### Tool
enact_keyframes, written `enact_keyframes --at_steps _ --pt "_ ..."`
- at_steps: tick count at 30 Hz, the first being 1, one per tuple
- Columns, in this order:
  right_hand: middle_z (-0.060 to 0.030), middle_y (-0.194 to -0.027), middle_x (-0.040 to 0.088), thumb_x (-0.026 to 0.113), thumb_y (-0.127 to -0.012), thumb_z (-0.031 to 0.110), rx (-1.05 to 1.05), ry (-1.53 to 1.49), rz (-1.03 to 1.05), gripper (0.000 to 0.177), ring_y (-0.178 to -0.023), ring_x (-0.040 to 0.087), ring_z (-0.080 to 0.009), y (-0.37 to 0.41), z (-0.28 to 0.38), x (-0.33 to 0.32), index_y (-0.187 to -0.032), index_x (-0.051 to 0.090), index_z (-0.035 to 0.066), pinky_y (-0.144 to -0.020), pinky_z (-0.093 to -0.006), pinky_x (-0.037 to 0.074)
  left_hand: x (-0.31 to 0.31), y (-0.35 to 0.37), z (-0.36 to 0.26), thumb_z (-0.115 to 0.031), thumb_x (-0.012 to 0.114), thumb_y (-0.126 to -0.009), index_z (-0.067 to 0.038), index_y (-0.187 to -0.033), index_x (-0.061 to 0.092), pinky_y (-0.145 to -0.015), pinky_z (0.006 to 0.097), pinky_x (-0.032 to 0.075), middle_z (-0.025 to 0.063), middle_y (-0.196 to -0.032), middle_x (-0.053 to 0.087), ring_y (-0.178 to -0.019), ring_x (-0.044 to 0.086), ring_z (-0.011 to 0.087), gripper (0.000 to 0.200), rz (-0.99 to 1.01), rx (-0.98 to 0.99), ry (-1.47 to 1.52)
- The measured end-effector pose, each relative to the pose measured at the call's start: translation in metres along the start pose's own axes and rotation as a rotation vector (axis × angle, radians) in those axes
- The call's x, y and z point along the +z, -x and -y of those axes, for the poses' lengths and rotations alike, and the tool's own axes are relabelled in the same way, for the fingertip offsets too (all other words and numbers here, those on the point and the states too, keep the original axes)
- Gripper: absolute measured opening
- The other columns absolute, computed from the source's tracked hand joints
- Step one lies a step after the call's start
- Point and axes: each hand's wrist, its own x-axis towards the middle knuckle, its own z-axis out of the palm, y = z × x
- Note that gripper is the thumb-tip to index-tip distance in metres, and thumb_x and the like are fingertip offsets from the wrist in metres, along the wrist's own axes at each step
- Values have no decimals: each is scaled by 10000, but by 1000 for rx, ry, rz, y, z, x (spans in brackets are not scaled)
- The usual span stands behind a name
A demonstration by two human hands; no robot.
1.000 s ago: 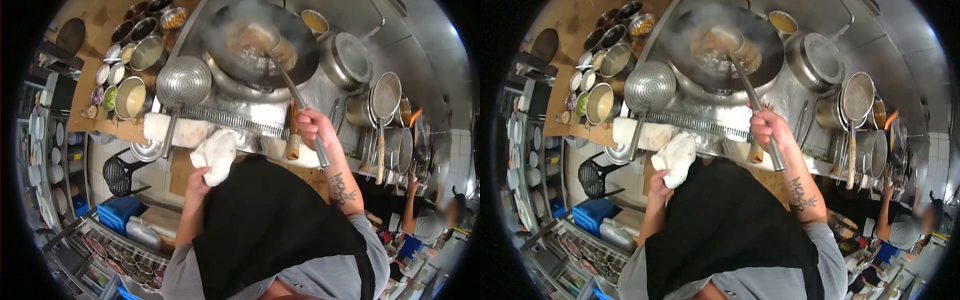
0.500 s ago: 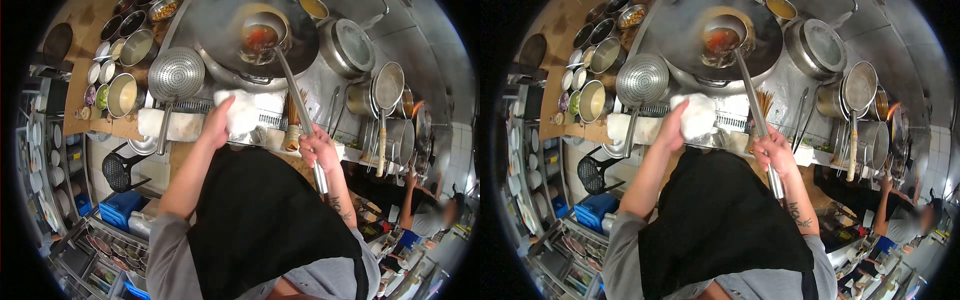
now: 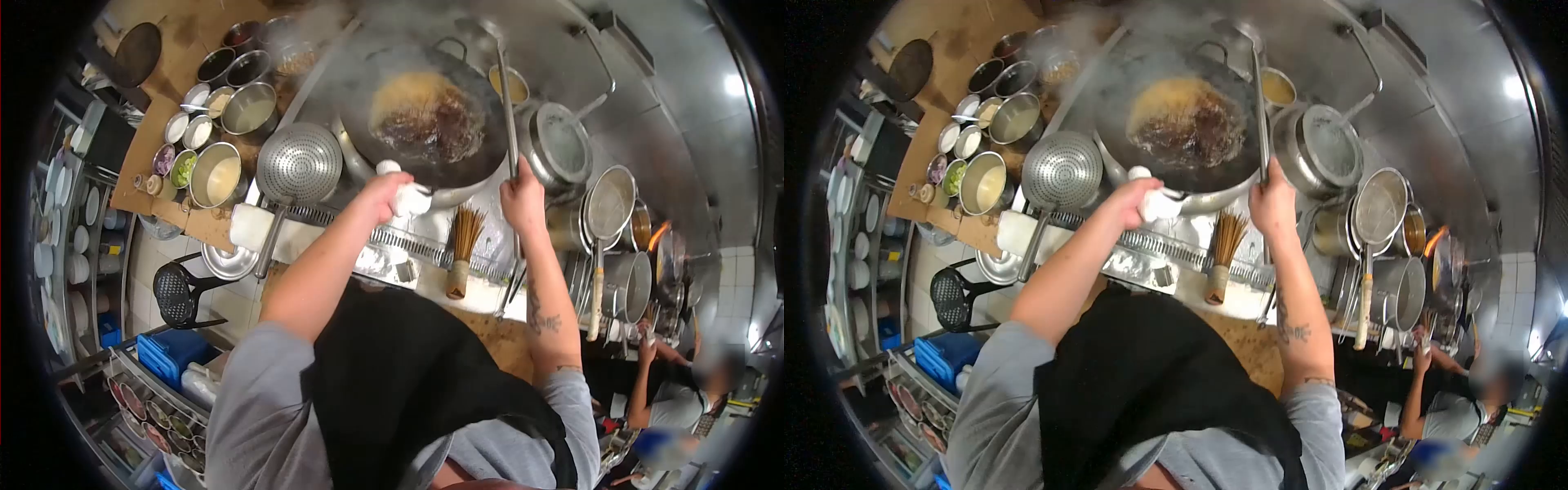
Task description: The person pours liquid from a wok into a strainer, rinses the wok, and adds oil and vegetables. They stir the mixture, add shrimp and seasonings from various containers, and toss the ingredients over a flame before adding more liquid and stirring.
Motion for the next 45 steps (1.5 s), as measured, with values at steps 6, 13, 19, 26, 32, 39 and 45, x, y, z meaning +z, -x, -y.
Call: enact_keyframes --at_steps 6,13,19,26,32,39,45 --pt "-324 -1076 620 537 -799 53 -58 304 249 530 -1058 596 -436 -66 11 3 -1318 486 -41 -910 -460 491 5 -17 18 -77 595 -822 14 -943 554 -684 469 583 153 -828 630 -723 666 321 157 -63 134 139" --pt "-295 -941 643 514 -783 39 -90 285 290 391 -952 653 -403 -41 43 -36 -1163 587 -20 -805 -400 496 10 48 37 -25 607 -786 37 -828 578 -579 442 576 139 -758 622 -638 666 281 81 -95 247 161" --pt "-312 -814 614 504 -774 50 -68 342 330 472 -826 664 -405 -10 56 -66 -1234 546 -47 -716 -421 499 -2 97 37 -17 581 -787 38 -844 576 -597 416 582 141 -775 623 -651 671 277 79 -56 159 166" --pt "-300 -848 638 513 -780 40 -29 419 328 536 -838 666 -395 20 85 -84 -1299 487 -95 -756 -405 505 -20 124 48 -41 536 -832 73 -853 553 -601 439 602 174 -803 631 -674 690 303 117 73 87 193" --pt "-274 -874 657 526 -786 52 -279 514 259 566 -837 679 -358 38 79 -94 -1329 465 -98 -766 -386 512 -47 138 57 -47 552 -818 36 -850 549 -638 432 607 162 -817 628 -690 685 285 88 151 -2 270" --pt "-256 -873 642 534 -805 49 -25 427 347 565 -815 653 -310 52 121 -97 -1344 450 -98 -748 -365 502 -85 136 65 -49 551 -801 104 -996 556 -841 494 573 241 -994 649 -915 684 358 247 292 -48 333" --pt "-164 -797 620 532 -814 21 -25 510 365 577 -700 595 -164 52 145 -92 -1372 431 -89 -680 -307 489 -96 132 64 -54 547 -803 118 -993 585 -842 459 576 244 -987 665 -909 692 344 259 395 -71 362"
